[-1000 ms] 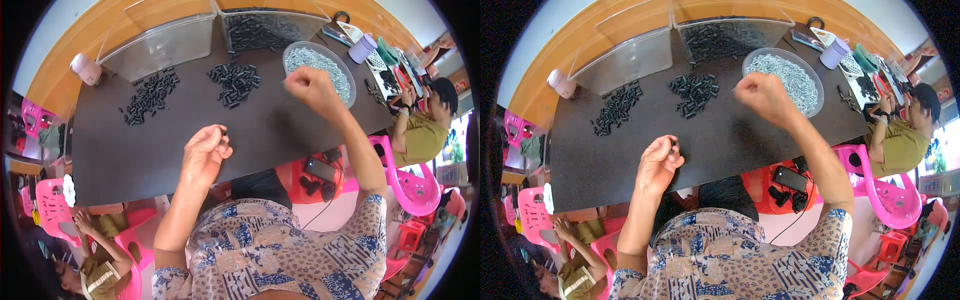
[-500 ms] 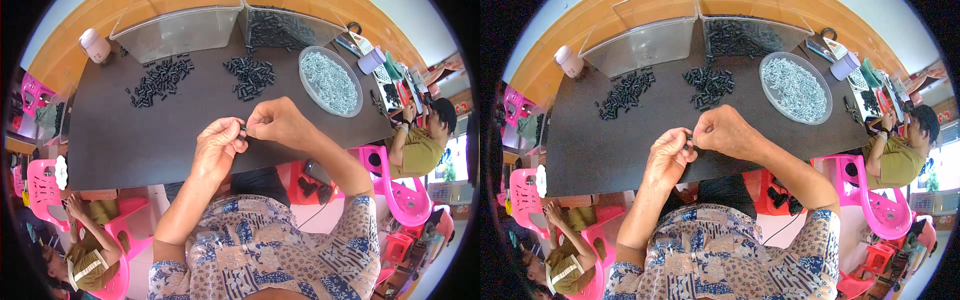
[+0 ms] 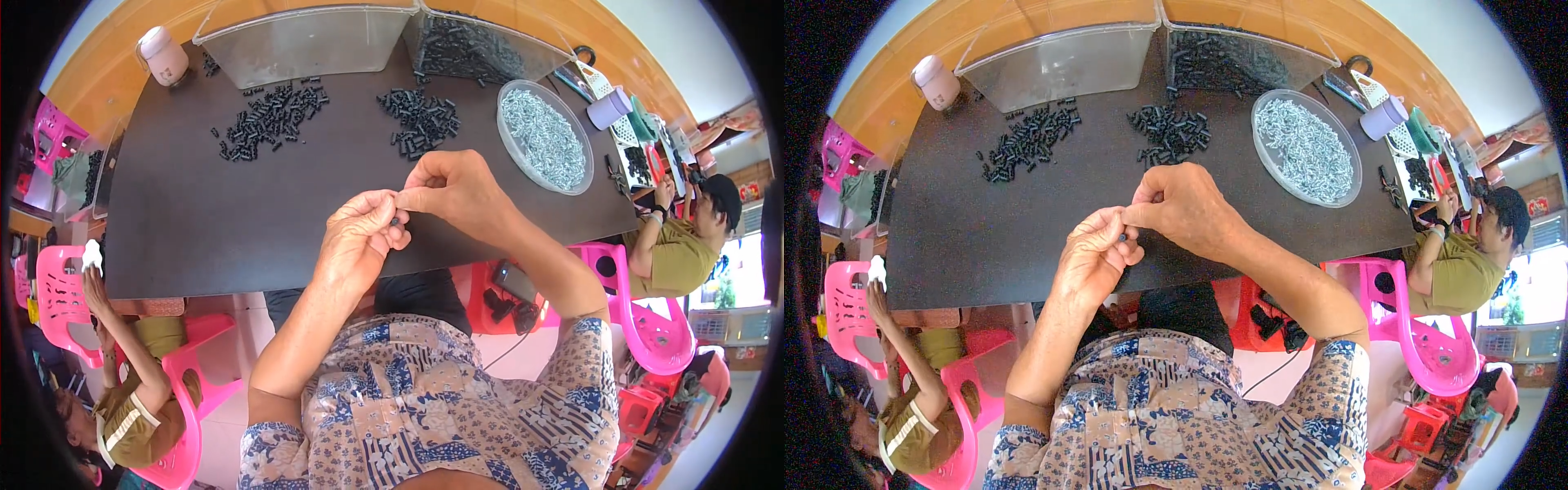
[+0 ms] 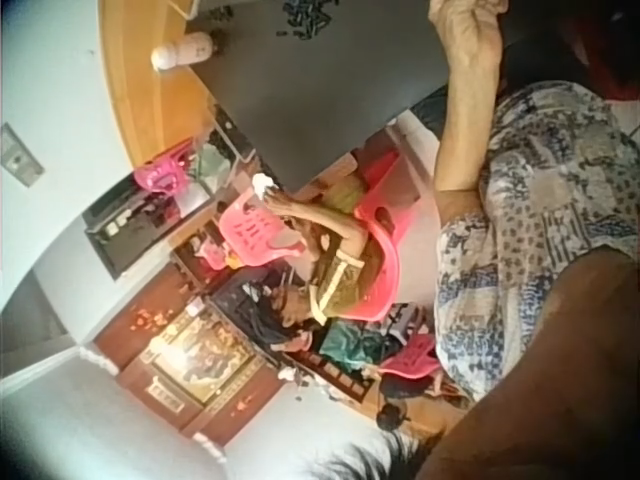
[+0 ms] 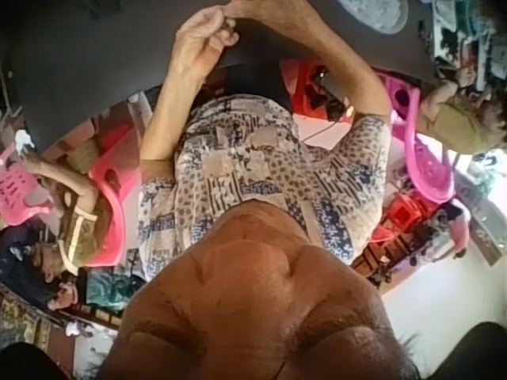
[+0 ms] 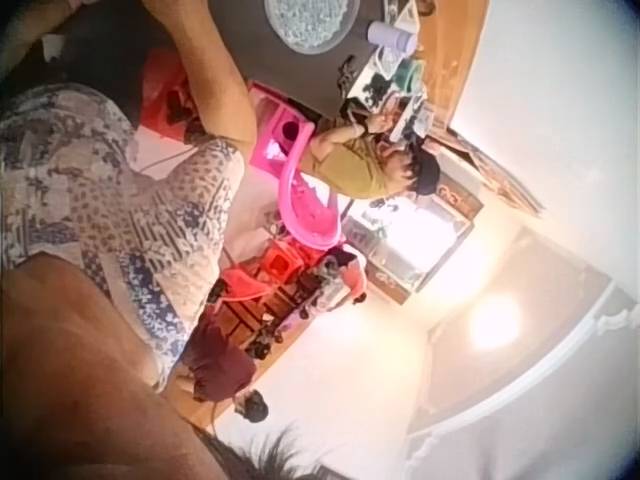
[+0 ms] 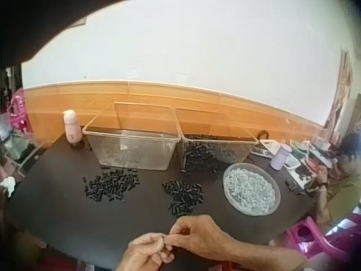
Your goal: The person assembles components by picking up plastic parts and screws from the table and inserting the screws into the plastic parts by hand.
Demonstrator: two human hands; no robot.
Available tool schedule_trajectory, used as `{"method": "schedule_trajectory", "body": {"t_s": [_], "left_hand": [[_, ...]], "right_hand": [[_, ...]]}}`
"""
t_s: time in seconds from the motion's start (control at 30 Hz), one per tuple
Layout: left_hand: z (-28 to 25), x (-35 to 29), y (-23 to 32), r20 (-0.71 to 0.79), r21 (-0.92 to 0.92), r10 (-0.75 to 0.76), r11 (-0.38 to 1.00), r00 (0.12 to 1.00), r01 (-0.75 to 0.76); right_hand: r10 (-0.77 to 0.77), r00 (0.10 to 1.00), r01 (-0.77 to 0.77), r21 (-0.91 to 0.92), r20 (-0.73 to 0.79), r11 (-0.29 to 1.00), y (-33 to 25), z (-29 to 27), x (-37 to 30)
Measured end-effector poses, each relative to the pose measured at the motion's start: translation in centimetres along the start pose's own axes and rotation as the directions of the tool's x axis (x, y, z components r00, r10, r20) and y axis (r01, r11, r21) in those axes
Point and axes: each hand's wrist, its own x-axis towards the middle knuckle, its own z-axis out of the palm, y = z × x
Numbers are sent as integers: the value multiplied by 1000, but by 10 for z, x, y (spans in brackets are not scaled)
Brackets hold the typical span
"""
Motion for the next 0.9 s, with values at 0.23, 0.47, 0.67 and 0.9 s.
{"method": "schedule_trajectory", "body": {"t_s": [0.23,0.47,0.67,0.9], "left_hand": [[3,2,5,-34,-67,57,996,998,-59],[5,0,3,-156,3,178,984,972,-179],[7,-1,0,-230,-31,248,965,941,-262],[-3,-5,1,-176,-101,161,978,971,-181]], "right_hand": [[-441,873,394,-233,-208,889,-3,15,-9],[-665,722,563,-397,-190,725,2,38,-12],[-692,679,521,-504,-246,689,2,56,-16],[-617,657,505,-354,-433,787,8,60,-19]]}}
